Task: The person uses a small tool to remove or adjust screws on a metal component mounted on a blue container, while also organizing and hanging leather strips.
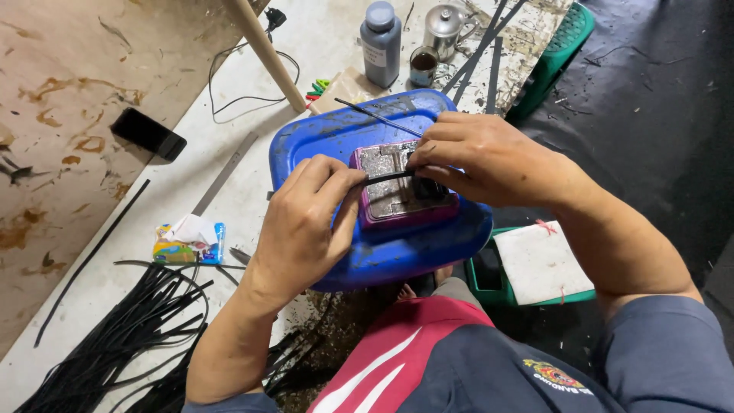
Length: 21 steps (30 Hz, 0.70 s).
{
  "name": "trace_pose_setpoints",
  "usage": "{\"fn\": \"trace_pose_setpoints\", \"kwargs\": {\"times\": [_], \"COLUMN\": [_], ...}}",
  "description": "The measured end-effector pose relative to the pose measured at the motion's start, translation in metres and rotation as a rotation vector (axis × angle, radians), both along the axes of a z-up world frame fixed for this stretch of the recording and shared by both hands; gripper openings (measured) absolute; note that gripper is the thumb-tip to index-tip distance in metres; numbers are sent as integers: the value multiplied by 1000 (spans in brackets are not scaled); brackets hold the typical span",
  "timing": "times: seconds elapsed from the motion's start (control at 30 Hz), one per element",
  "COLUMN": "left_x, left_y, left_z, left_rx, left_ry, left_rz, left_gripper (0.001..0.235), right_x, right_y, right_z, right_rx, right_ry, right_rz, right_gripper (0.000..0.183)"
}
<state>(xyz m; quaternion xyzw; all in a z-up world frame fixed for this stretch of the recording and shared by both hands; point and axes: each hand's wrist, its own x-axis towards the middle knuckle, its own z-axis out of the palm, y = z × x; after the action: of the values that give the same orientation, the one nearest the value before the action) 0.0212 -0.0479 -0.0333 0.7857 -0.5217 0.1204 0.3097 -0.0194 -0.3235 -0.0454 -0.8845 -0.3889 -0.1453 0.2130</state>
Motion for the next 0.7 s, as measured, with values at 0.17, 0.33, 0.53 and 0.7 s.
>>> {"fn": "trace_pose_setpoints", "kwargs": {"times": [0.17, 0.33, 0.53, 0.7], "left_x": [4, 5, 7, 9], "left_y": [0, 0, -2, -5], "left_z": [-3, -9, -12, -15], "left_rx": [-29, -65, -118, -96], "left_ry": [16, 31, 0, 14], "left_rz": [-20, 3, 41, 29], "left_gripper": [13, 8, 9, 9], "right_x": [0, 0, -1, -2], "right_y": [2, 4, 9, 8], "right_z": [-3, -11, -14, -14], "right_rx": [1, -9, 102, 77], "right_ry": [-29, -57, -132, -163], "right_rz": [-12, -25, -75, -108], "right_gripper": [12, 10, 18, 20]}}
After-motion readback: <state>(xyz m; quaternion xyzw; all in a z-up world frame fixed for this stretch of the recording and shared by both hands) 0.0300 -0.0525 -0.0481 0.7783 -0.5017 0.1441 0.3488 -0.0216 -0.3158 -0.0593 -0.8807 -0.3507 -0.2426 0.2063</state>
